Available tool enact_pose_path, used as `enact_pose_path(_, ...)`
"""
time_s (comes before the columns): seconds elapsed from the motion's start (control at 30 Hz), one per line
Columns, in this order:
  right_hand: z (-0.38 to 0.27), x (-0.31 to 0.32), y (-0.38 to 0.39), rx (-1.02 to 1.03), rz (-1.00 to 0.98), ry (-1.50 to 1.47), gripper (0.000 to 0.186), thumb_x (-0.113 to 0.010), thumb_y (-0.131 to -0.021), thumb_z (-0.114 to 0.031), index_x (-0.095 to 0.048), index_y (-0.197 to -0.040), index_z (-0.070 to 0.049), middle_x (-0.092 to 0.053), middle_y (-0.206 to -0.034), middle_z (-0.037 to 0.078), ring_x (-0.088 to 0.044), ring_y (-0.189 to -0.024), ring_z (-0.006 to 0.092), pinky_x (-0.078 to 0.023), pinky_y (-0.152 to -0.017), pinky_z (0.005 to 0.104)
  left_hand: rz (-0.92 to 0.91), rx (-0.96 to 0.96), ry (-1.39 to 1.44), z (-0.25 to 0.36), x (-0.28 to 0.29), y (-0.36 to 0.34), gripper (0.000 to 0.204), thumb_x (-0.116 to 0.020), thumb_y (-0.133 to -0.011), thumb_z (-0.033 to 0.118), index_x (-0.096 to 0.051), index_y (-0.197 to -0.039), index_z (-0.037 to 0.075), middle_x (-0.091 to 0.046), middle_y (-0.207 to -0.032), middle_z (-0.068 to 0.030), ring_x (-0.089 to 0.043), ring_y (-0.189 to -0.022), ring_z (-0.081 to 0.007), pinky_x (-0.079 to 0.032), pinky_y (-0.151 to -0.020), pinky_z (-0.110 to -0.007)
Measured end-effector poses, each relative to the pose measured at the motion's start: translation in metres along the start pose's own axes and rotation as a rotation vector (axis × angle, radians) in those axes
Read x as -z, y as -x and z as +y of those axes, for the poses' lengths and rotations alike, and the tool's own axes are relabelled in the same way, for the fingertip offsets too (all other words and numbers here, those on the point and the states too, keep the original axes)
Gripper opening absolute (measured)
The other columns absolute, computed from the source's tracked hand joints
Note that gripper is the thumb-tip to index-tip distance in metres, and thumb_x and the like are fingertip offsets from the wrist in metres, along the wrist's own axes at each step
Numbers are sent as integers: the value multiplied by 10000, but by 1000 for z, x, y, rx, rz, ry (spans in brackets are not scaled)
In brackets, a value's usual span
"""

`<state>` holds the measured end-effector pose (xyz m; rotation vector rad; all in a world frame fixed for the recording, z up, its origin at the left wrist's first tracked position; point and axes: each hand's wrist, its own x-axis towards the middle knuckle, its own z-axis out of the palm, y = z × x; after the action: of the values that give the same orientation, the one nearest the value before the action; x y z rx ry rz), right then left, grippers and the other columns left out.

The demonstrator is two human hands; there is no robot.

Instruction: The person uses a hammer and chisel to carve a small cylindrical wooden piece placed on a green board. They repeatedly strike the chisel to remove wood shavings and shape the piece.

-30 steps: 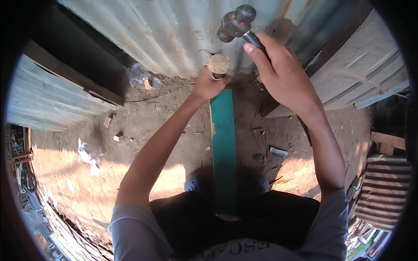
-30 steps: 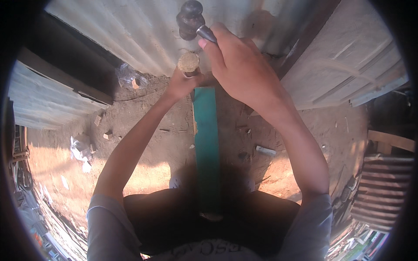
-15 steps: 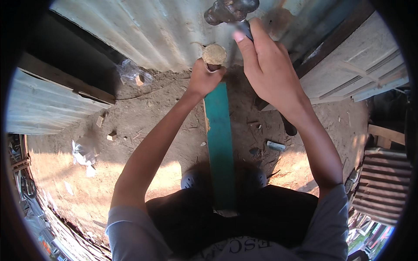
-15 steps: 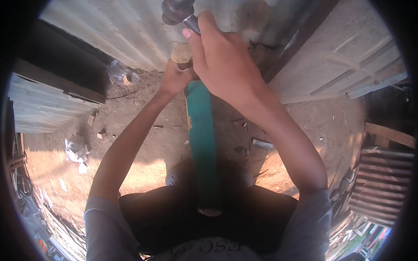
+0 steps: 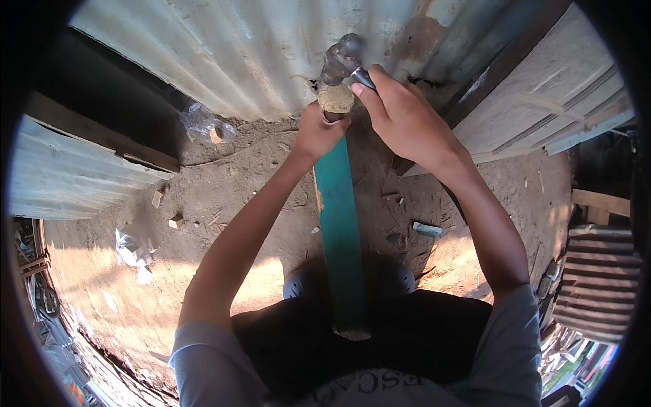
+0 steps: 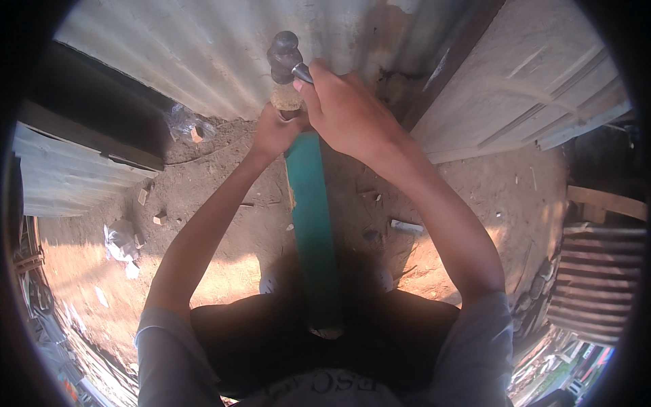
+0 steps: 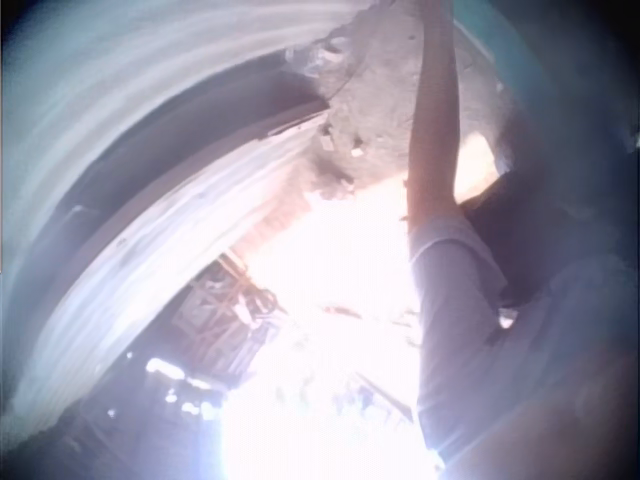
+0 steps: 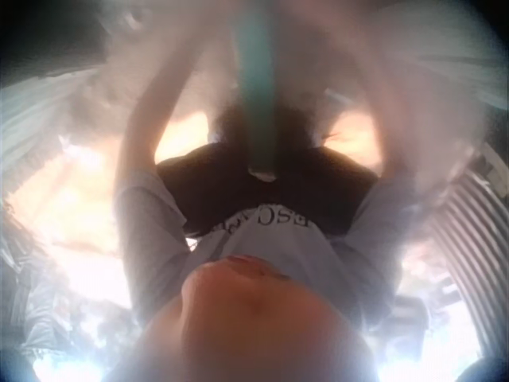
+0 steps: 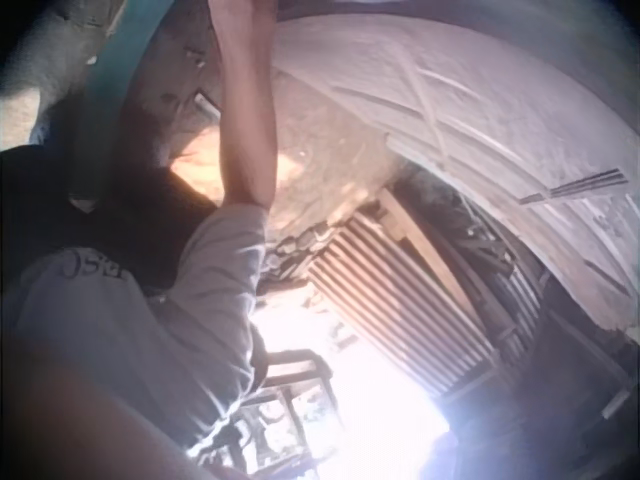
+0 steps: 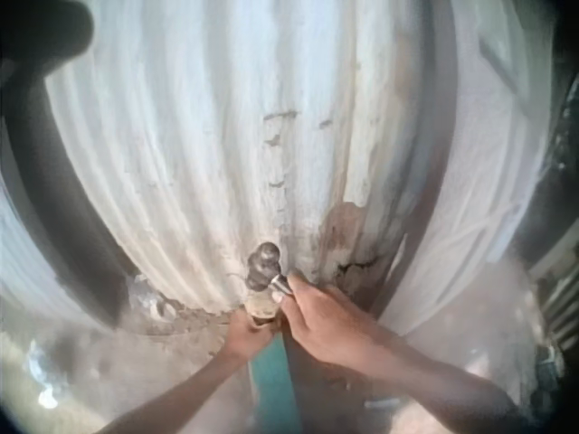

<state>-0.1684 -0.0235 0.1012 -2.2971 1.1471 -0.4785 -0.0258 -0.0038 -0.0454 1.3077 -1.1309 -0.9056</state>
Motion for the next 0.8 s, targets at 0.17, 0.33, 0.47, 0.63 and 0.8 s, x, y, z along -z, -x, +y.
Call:
enact_pose_path(0.17, -21, 28, -1, 123, 253, -157, 309, -465, -1008, -294, -479, -912, -1, -477, -602, 129, -443, -511, 231, -389, -543, 381, -51, 103, -213, 17, 8, 5, 97, -633, -764, 80, -595, -757, -9, -584, -586, -44, -521, -570, -89, -450, -550, -317)
enact_pose_path(0.33, 6, -10, 7, 112, 97, -41, 306, -451, -1009, -276, -469, -888, 4, -465, -592, 139, -416, -515, 262, -380, -546, 397, -56, 88, -23, -1, 4, -2, 96, -624, -770, 77, -587, -741, -7, -568, -577, -15, -518, -566, -79, -440, -538, -311)
enact_pose_path(0.47, 10, 9, 0, 25, 90, -46, 329, -458, -1006, -301, -465, -891, 7, -461, -605, 169, -443, -532, 316, -381, -557, 413, 22, 41, -34, 13, 1, 2, 109, -616, -773, 73, -563, -716, -4, -550, -560, -8, -500, -550, -73, -425, -526, -304)
enact_pose_path(0.63, -27, 39, -1, 122, 404, -167, 326, -478, -996, -324, -470, -943, -3, -504, -641, 195, -515, -606, 400, -402, -597, 438, -62, 45, -166, 4, 9, 0, 124, -629, -757, 72, -541, -714, -3, -523, -538, -26, -482, -530, -74, -419, -520, -303)
enact_pose_path(0.8, 7, 0, 9, -11, 16, 21, 316, -458, -988, -275, -482, -946, 37, -588, -699, 262, -601, -734, 449, -434, -674, 517, -94, -17, -93, -7, -2, -5, 112, -647, -740, 75, -591, -800, -1, -602, -633, -87, -594, -602, -170, -473, -593, -334)
